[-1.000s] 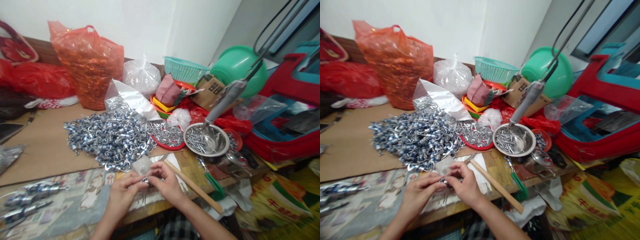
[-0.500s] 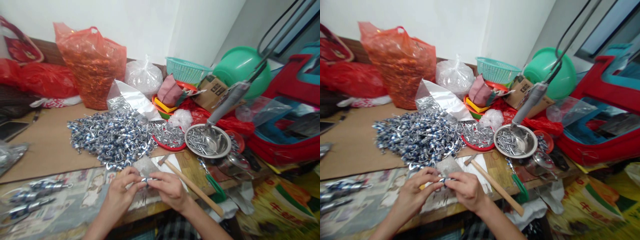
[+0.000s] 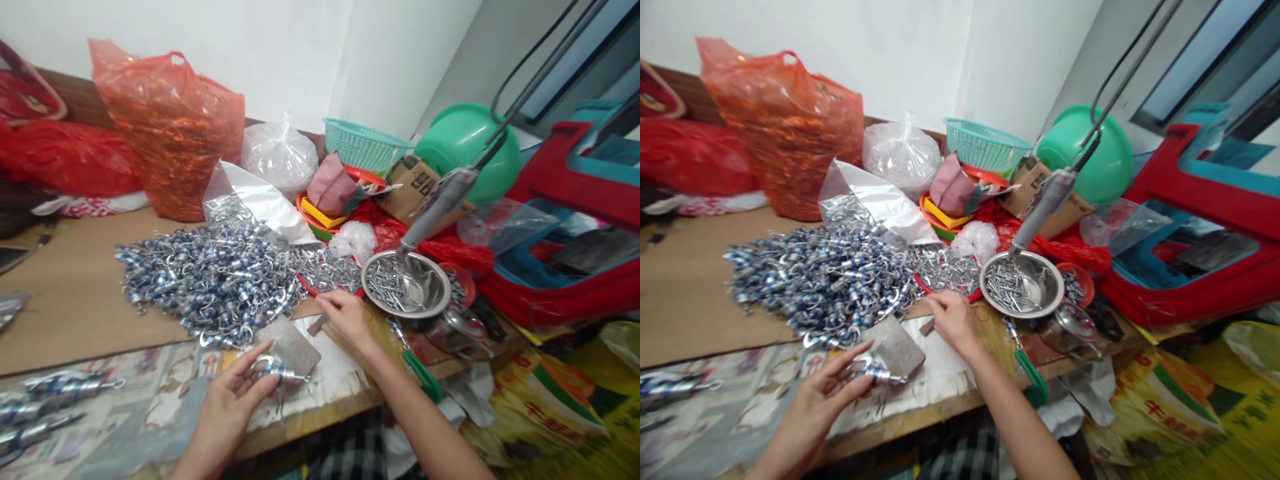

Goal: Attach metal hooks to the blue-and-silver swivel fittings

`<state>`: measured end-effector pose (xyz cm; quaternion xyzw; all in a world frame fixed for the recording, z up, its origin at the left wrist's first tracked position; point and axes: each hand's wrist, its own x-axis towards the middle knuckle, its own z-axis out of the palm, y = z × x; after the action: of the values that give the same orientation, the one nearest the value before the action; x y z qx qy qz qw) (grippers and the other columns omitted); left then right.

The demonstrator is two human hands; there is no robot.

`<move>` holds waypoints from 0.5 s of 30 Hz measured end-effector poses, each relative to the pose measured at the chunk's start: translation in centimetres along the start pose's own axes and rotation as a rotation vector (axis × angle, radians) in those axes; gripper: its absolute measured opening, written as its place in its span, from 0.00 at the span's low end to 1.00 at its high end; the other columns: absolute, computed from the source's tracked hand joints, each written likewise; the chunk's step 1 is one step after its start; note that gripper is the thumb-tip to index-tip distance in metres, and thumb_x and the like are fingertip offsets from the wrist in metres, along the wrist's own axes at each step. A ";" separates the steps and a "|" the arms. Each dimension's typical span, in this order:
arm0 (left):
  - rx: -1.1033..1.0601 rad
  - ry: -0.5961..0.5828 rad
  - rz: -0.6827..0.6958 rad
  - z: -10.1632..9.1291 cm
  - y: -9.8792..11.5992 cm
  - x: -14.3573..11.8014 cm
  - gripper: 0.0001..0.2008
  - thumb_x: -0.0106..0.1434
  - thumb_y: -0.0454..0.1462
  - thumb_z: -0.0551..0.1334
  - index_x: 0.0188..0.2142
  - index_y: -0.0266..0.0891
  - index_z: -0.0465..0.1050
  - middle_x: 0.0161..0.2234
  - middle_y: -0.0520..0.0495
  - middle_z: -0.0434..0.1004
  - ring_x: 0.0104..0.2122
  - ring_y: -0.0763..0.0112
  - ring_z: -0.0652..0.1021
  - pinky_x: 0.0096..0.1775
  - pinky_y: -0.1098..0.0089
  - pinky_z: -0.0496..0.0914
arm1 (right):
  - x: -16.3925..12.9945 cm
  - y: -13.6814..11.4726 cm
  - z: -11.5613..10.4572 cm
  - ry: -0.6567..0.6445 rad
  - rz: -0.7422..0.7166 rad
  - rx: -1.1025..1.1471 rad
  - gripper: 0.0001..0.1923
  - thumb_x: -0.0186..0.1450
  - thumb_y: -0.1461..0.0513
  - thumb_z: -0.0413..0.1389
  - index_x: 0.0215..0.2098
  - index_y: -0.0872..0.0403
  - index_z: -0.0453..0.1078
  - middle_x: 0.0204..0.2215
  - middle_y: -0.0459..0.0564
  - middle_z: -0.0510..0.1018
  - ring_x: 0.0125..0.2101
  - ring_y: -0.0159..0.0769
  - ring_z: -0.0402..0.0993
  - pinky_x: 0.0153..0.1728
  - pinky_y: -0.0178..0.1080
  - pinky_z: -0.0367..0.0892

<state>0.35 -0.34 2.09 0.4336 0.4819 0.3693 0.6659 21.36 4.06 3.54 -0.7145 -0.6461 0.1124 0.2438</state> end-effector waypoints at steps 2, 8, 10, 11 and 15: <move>-0.062 -0.054 -0.037 0.0 0.4 0.1 0.35 0.45 0.41 0.67 0.53 0.35 0.60 0.30 0.48 0.77 0.32 0.66 0.77 0.34 0.70 0.70 | 3.4 1.8 -0.2 0.031 0.083 -0.101 0.12 0.62 0.66 0.49 0.38 0.56 0.73 0.38 0.55 0.77 0.42 0.39 0.71 0.42 0.39 0.63; -0.134 -0.196 -0.084 -0.5 0.8 0.4 0.37 0.49 0.37 0.65 0.57 0.42 0.53 0.26 0.52 0.71 0.27 0.71 0.73 0.30 0.71 0.68 | 7.9 4.2 1.4 -0.031 0.185 -0.239 0.15 0.51 0.72 0.56 0.36 0.56 0.73 0.37 0.58 0.76 0.42 0.47 0.70 0.42 0.43 0.61; -0.132 -0.205 -0.090 -0.7 0.5 0.7 0.37 0.49 0.36 0.65 0.57 0.42 0.51 0.27 0.51 0.71 0.28 0.71 0.73 0.32 0.70 0.67 | 8.0 4.5 1.2 -0.026 0.172 -0.226 0.15 0.51 0.71 0.55 0.37 0.54 0.72 0.38 0.57 0.75 0.43 0.46 0.69 0.43 0.42 0.60; -0.136 -0.200 -0.091 -0.8 0.4 0.8 0.38 0.49 0.35 0.65 0.57 0.41 0.50 0.28 0.51 0.71 0.29 0.70 0.74 0.33 0.70 0.68 | 7.9 4.7 1.0 -0.018 0.163 -0.210 0.14 0.52 0.71 0.54 0.36 0.54 0.72 0.39 0.56 0.75 0.43 0.45 0.69 0.43 0.41 0.60; -0.201 -0.154 -0.071 -0.9 -0.4 1.2 0.44 0.46 0.35 0.67 0.58 0.44 0.45 0.28 0.51 0.72 0.30 0.67 0.75 0.35 0.66 0.69 | 6.7 4.6 -0.3 0.025 0.109 -0.083 0.10 0.58 0.67 0.51 0.37 0.56 0.71 0.37 0.54 0.75 0.41 0.40 0.70 0.41 0.39 0.62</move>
<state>-0.14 0.84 1.21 0.3743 0.4052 0.3574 0.7536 26.44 10.35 2.56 -0.7595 -0.6072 0.0898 0.2153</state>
